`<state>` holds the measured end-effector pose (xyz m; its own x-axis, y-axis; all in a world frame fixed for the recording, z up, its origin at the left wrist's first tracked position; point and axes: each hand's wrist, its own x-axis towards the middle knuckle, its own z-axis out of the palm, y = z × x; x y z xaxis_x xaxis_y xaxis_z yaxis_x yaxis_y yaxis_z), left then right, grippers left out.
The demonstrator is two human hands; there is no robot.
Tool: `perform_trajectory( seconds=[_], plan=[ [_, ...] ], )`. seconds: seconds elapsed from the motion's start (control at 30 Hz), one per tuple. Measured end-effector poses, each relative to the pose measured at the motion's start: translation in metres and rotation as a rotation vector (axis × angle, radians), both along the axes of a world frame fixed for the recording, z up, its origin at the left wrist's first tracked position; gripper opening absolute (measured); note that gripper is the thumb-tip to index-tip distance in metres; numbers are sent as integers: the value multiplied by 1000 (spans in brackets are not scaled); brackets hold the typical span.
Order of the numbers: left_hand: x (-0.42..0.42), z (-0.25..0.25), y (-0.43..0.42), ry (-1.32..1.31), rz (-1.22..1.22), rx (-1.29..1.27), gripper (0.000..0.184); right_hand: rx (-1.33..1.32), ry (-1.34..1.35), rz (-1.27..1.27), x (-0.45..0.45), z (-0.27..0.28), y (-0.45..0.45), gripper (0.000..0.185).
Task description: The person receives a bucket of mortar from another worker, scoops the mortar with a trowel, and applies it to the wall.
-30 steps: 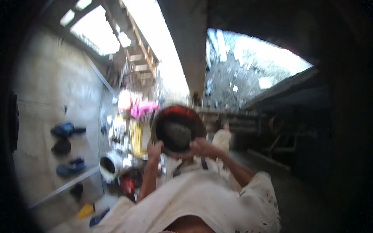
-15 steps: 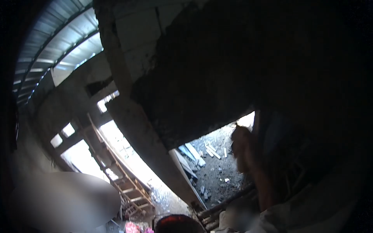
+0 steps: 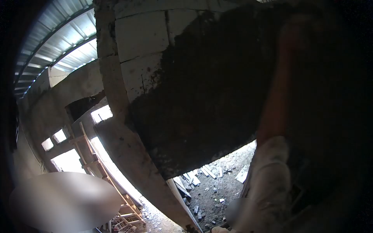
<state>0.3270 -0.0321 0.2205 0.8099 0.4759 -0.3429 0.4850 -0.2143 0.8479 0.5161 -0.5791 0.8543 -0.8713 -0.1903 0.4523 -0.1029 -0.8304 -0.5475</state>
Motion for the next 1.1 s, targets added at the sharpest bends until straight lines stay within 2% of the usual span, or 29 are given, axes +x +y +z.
perform_trajectory(
  seconds=[0.07,0.1,0.13,0.17,0.2,0.23,0.27,0.3,0.33,0.37,0.4,0.43,0.47,0.5,0.53,0.57,0.6,0.63,0.67,0.7,0.77,0.8,0.83,0.87,0.9,0.97,1.03,1.07,1.1],
  plan=[
    [3,0,-2,10,19,-3,62,339,182,0,144,25,38,19],
    [4,1,-4,15,20,0,61,-1,539,276,153,-9,109,23],
    [4,2,-6,16,30,3,60,-289,842,724,157,-44,185,27],
    [3,2,-9,11,37,1,59,-380,1015,1027,144,-63,258,27],
    [4,2,-10,6,46,7,58,-495,667,1906,118,-108,328,29],
    [3,0,-9,0,63,7,57,-793,397,1355,144,-165,409,31],
    [-4,-7,-7,-6,87,5,56,-854,647,1719,65,-195,420,29],
    [-11,-13,-5,-11,114,1,55,-894,919,2087,-16,-223,428,43],
    [-16,-20,-3,-22,135,-6,54,-1117,741,1824,-30,-277,453,49],
    [-24,-29,2,-34,158,-11,53,-955,909,2298,-62,-294,436,51],
    [-34,-38,4,-52,182,-22,52,-884,1084,2423,-79,-324,426,50],
    [-50,-50,10,-83,210,-38,51,-903,1046,2365,-90,-367,424,48],
    [-64,-64,15,-160,257,-61,50,-928,1139,2371,-91,-425,416,44],
    [-82,-79,21,-281,308,-87,49,-768,1474,2425,-103,-466,396,40],
    [-92,-86,22,-432,359,-130,49,-695,1695,2480,-117,-495,366,38],
    [-103,-88,17,-538,398,-169,48,-811,1982,2204,-132,-524,346,35],
    [-111,-54,14,-291,293,-20,49,-639,2255,2213,-142,-566,323,32],
    [-118,-91,22,-138,349,71,47,-460,2526,2182,-156,-603,307,30],
    [-115,-63,18,-45,267,1,45,-356,2683,2004,-174,-615,306,27],
    [-115,-62,16,-190,161,12,40,-271,2831,1803,-187,-628,300,24],
    [-124,-78,20,-117,121,84,34,-935,2628,1649,-216,-719,287,29],
    [-134,-82,23,-79,34,296,35,-670,2636,1715,-232,-743,291,30],
    [-126,-36,5,-53,138,106,36,-418,2615,1745,-236,-759,303,30],
    [-134,-32,9,2,130,202,37,-224,2780,1765,-239,-740,321,31],
    [-145,-69,25,94,115,306,36,-20,2933,1767,-232,-717,336,31],
    [-132,-31,17,64,82,148,37,46,2903,1874,-229,-722,351,34],
    [-133,-31,21,66,52,115,37,100,2942,2224,-223,-726,353,37],
    [-131,-31,16,41,19,73,37,-60,2991,2254,-230,-760,345,41],
    [-128,-29,16,45,19,74,37,-57,2991,2259,-234,-766,347,41]
  ],
)
